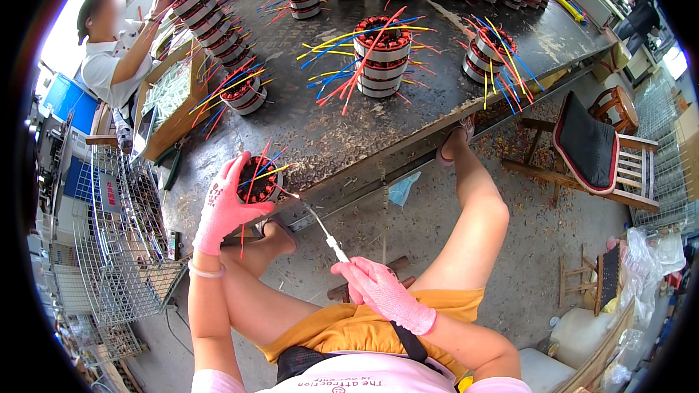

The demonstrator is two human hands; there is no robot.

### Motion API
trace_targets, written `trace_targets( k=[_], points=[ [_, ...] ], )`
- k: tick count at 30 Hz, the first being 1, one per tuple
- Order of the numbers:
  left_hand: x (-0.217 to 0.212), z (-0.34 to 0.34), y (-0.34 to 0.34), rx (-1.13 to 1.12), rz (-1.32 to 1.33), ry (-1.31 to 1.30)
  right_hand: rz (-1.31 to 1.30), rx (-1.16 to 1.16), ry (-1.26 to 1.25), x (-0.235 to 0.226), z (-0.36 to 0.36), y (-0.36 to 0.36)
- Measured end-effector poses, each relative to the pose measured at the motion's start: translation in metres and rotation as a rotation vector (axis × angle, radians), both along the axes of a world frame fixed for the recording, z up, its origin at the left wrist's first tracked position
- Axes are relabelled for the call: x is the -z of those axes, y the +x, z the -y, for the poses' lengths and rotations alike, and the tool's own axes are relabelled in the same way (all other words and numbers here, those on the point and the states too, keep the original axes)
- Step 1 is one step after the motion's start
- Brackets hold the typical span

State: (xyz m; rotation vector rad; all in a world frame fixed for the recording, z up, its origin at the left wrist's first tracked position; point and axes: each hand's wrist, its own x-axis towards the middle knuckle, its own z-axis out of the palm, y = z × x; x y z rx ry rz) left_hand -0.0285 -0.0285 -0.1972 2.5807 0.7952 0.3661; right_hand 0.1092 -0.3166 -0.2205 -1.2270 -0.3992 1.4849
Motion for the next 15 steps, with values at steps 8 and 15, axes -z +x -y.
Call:
trace_targets(
  k=[8, 15],
  points=[
    [0.0022, 0.0006, -0.0003, -0.005, 0.017, 0.057, -0.056, 0.028, -0.050, -0.0025, 0.0005, 0.0006],
    [0.0019, -0.0059, -0.0023, 0.087, 0.043, 0.030, -0.057, 0.059, -0.095, -0.0013, 0.0027, 0.0010]
  ],
)
